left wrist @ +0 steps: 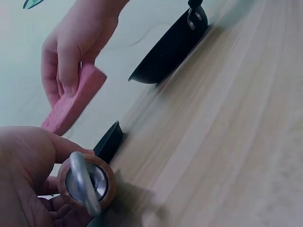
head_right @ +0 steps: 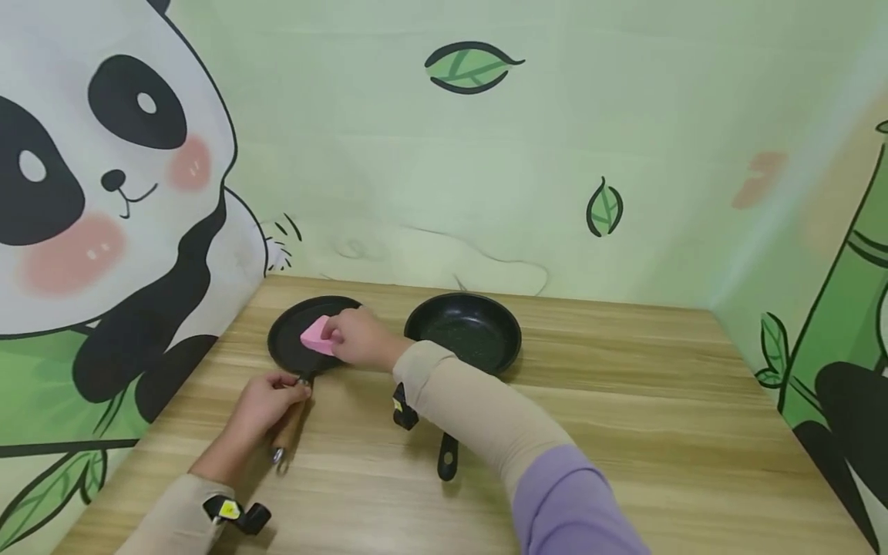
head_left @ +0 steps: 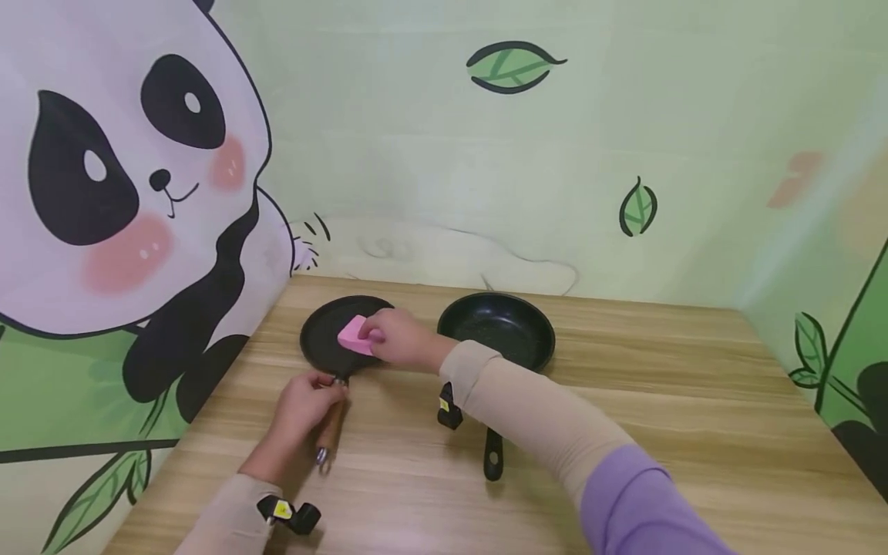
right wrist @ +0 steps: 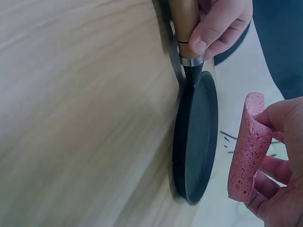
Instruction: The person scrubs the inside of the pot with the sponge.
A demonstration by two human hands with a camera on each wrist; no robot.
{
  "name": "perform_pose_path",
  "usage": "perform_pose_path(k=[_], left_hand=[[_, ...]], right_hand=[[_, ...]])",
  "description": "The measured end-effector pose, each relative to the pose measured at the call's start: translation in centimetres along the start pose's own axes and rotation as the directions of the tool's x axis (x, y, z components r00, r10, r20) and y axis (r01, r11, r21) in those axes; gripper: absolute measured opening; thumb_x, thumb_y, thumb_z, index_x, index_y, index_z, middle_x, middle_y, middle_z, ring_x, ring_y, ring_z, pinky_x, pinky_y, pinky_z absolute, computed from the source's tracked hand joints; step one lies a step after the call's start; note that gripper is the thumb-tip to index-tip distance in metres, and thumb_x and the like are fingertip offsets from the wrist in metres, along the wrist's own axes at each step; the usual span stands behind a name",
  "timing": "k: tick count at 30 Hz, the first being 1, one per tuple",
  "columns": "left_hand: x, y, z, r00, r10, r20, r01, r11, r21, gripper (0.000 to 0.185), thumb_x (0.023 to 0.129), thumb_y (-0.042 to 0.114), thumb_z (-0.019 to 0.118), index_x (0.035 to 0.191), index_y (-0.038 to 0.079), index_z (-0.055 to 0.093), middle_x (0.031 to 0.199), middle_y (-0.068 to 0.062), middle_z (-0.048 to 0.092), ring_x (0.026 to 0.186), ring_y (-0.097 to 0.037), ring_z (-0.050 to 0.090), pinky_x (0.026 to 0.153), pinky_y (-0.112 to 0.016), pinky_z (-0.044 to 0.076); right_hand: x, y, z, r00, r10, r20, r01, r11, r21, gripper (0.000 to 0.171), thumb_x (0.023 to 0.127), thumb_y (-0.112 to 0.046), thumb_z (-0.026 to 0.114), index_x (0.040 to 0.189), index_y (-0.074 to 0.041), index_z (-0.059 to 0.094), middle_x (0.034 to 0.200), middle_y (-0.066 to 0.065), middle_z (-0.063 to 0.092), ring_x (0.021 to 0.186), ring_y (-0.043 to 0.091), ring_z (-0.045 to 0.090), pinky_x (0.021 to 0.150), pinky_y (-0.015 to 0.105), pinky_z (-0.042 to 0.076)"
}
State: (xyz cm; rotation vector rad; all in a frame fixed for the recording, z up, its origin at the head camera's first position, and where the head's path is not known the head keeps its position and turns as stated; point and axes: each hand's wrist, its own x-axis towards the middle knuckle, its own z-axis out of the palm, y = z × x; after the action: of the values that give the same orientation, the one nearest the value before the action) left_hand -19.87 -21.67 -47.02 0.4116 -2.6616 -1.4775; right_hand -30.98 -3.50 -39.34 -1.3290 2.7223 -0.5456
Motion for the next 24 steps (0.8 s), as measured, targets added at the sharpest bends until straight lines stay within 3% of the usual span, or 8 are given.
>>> perform_pose_path(k=[2,5,10,13,17,20,22,24], left_hand=[[0.4,0.0,0.1,1.000,0.024,-0.008,-0.024,0.999,0.046,0.035,0.089,0.021,0.072,0.109,-0.006,0.066,0.096,-0.017,0.067,0.084,-0.027,0.060,0.068,-0.031,0.047],[0.5,0.5,0.3,0.992,0.118,-0.034,-0.111,0.978,0.175,0.034,0.089,0.023,0.072,0.109,-0.004,0.067,0.095,-0.016,0.067,0.083,-0.028,0.061,0.069,-0.036,0.049],[-0.4,2.1,1.0,0.955,0.274,-0.112,-0.198,0.872,0.448,0.033,0.090,0.032,0.070,0.107,0.003,0.069,0.100,-0.014,0.062,0.085,-0.030,0.064,0.069,-0.046,0.051],[-1.1,3.4,1.7,0.940,0.314,-0.131,-0.222,0.857,0.464,0.037,0.091,0.038,0.068,0.110,0.006,0.069,0.103,-0.013,0.061,0.088,-0.032,0.064,0.071,-0.049,0.052],[-1.9,5.3,3.3,0.953,0.291,-0.090,-0.256,0.926,0.277,0.036,0.090,0.037,0.069,0.109,0.007,0.070,0.103,-0.011,0.066,0.088,-0.028,0.066,0.075,-0.044,0.052],[-2.5,6.3,4.9,0.979,0.203,0.023,-0.202,0.979,-0.024,0.032,0.091,0.033,0.072,0.110,0.006,0.069,0.101,-0.012,0.069,0.081,-0.024,0.069,0.070,-0.040,0.058],[-2.7,6.8,6.2,0.981,0.148,0.125,-0.118,0.968,-0.223,0.033,0.093,0.028,0.072,0.113,0.003,0.066,0.102,-0.016,0.069,0.076,-0.025,0.072,0.064,-0.040,0.060],[-3.0,7.2,7.5,0.966,0.102,0.237,-0.004,0.925,-0.381,0.035,0.094,0.024,0.070,0.117,-0.001,0.062,0.106,-0.021,0.067,0.077,-0.031,0.073,0.061,-0.045,0.061]], right_hand=[[-0.3,0.4,-0.4,1.000,0.001,-0.015,-0.001,1.000,-0.001,0.027,0.095,-0.015,0.065,0.121,-0.009,0.072,0.117,0.005,0.071,0.109,0.018,0.061,0.102,0.029,0.046],[-0.8,1.2,-1.0,0.999,0.013,-0.030,-0.013,1.000,-0.006,0.028,0.095,-0.015,0.064,0.121,-0.009,0.072,0.117,0.004,0.071,0.106,0.017,0.061,0.101,0.029,0.047],[-1.9,2.6,-2.4,0.998,0.049,-0.041,-0.049,0.999,0.001,0.030,0.095,-0.016,0.063,0.123,-0.009,0.070,0.122,0.007,0.069,0.111,0.021,0.062,0.104,0.034,0.046],[-2.7,3.5,-3.4,0.997,0.053,-0.059,-0.054,0.998,-0.015,0.030,0.095,-0.017,0.064,0.123,-0.009,0.069,0.125,0.009,0.068,0.114,0.022,0.062,0.105,0.037,0.046],[-4.2,4.8,-4.6,0.995,0.066,-0.078,-0.068,0.997,-0.021,0.030,0.094,-0.017,0.064,0.123,-0.011,0.070,0.122,0.007,0.070,0.108,0.021,0.063,0.101,0.038,0.048],[-5.6,5.6,-5.6,0.994,0.069,-0.087,-0.072,0.997,-0.023,0.029,0.094,-0.015,0.063,0.121,-0.011,0.070,0.119,0.007,0.071,0.103,0.021,0.062,0.098,0.039,0.049],[-6.5,6.2,-6.1,0.993,0.074,-0.092,-0.077,0.997,-0.029,0.028,0.093,-0.015,0.064,0.120,-0.011,0.071,0.118,0.007,0.071,0.101,0.020,0.061,0.096,0.039,0.049],[-7.5,6.9,-6.6,0.993,0.075,-0.095,-0.079,0.996,-0.040,0.028,0.093,-0.015,0.064,0.119,-0.011,0.071,0.118,0.007,0.070,0.099,0.019,0.059,0.095,0.039,0.049]])
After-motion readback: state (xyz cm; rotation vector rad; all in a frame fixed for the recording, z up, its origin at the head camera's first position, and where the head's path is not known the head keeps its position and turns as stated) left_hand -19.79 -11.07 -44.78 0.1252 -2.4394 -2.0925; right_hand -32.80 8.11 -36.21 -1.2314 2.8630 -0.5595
